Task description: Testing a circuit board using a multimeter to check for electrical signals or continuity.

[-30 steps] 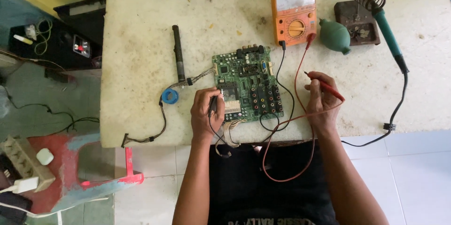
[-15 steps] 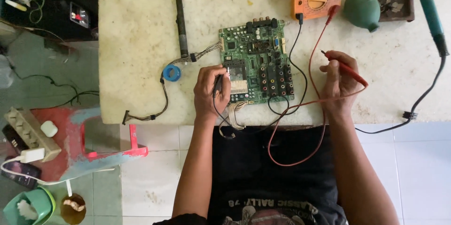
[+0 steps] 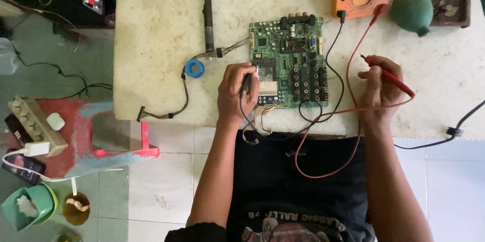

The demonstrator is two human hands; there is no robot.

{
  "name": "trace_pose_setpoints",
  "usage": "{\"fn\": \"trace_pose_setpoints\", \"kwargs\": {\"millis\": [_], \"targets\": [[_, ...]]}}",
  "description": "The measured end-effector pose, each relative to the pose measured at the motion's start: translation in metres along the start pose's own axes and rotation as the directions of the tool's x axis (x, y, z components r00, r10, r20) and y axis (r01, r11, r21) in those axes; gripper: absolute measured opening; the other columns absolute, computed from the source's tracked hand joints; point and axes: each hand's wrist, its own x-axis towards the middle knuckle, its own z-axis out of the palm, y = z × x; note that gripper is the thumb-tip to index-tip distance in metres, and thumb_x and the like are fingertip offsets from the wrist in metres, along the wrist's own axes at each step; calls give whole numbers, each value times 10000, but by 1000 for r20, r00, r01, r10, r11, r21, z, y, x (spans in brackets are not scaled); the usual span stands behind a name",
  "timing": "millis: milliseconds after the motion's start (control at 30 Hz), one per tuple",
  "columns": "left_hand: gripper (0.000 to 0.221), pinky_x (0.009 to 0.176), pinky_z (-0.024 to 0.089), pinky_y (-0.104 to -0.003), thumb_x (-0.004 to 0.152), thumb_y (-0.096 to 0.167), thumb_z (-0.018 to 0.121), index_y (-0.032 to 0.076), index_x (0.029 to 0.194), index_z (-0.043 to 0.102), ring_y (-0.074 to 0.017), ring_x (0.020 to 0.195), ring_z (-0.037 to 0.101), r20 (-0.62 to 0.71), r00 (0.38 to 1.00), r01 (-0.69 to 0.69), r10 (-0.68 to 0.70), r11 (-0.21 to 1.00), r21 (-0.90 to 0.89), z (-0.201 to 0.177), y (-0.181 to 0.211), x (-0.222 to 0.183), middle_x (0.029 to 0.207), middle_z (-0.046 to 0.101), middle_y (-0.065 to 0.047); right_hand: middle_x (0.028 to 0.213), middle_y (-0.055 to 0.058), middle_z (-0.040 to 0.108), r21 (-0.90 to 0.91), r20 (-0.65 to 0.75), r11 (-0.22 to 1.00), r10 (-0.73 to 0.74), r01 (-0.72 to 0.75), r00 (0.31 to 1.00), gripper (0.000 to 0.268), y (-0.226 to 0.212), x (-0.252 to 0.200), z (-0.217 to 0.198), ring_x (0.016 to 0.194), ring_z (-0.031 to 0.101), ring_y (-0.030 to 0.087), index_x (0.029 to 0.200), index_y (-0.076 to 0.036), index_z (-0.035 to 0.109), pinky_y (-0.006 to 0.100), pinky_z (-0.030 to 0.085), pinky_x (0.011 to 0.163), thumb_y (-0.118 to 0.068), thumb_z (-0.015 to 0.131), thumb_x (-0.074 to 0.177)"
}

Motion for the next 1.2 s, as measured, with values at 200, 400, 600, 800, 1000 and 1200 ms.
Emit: {"fn": "trace_pose_setpoints", "kwargs": {"millis": [200, 400, 600, 800, 1000, 1200], "targets": [[72, 784, 645, -345, 1007, 87, 639, 59, 1073, 647, -285, 990, 739, -23, 999, -29, 29, 1000, 13, 0, 0, 2, 1096, 659, -158, 1197, 156, 660, -18, -4, 1000, -3, 3, 1000, 232, 3, 1, 0, 836, 655, 229, 1225, -22, 584, 277, 500, 824, -228, 523, 1139], [105, 791, 623, -379, 1023, 133, 630, 70, 1105, 644, -299, 1006, 722, 6, 1000, -6, 5, 1000, 27, 1, -5, -1, 1121, 667, -158, 1205, 149, 659, -27, 4, 999, 26, -26, 1000, 214, -7, 1, 0, 845, 649, 206, 1220, -28, 578, 279, 511, 845, -205, 496, 1132], [116, 793, 646, -383, 1021, 138, 638, 80, 1120, 655, -297, 996, 735, 12, 999, 34, -34, 999, 5, 3, -6, -4, 1153, 652, -152, 1209, 137, 649, 13, 12, 1000, -10, 10, 1000, 221, 0, 0, -1, 838, 640, 213, 1224, -32, 579, 269, 497, 821, -226, 507, 1146], [86, 769, 628, -360, 1006, 114, 638, 81, 1085, 655, -275, 978, 733, -10, 1000, 27, -27, 999, 17, 1, 0, 0, 1120, 664, -143, 1207, 141, 660, -29, 13, 1000, 5, -5, 1000, 217, -7, 1, 0, 843, 654, 206, 1225, -30, 580, 281, 511, 841, -214, 503, 1139], [96, 749, 637, -350, 1012, 123, 637, 71, 1091, 655, -280, 990, 736, -8, 1000, 7, -7, 1000, 18, 3, -6, -2, 1124, 668, -155, 1193, 135, 667, -57, 1, 998, -7, 7, 1000, 234, -6, 1, 1, 839, 668, 220, 1217, -31, 591, 285, 514, 806, -230, 504, 1132], [106, 735, 645, -348, 999, 109, 646, 81, 1101, 654, -281, 952, 748, -9, 1000, 19, -18, 1000, 9, 2, -5, -2, 1139, 656, -144, 1207, 142, 666, -29, 7, 1000, -11, 11, 1000, 199, -1, 2, 1, 844, 653, 204, 1222, -28, 578, 284, 512, 843, -192, 507, 1135]]}}
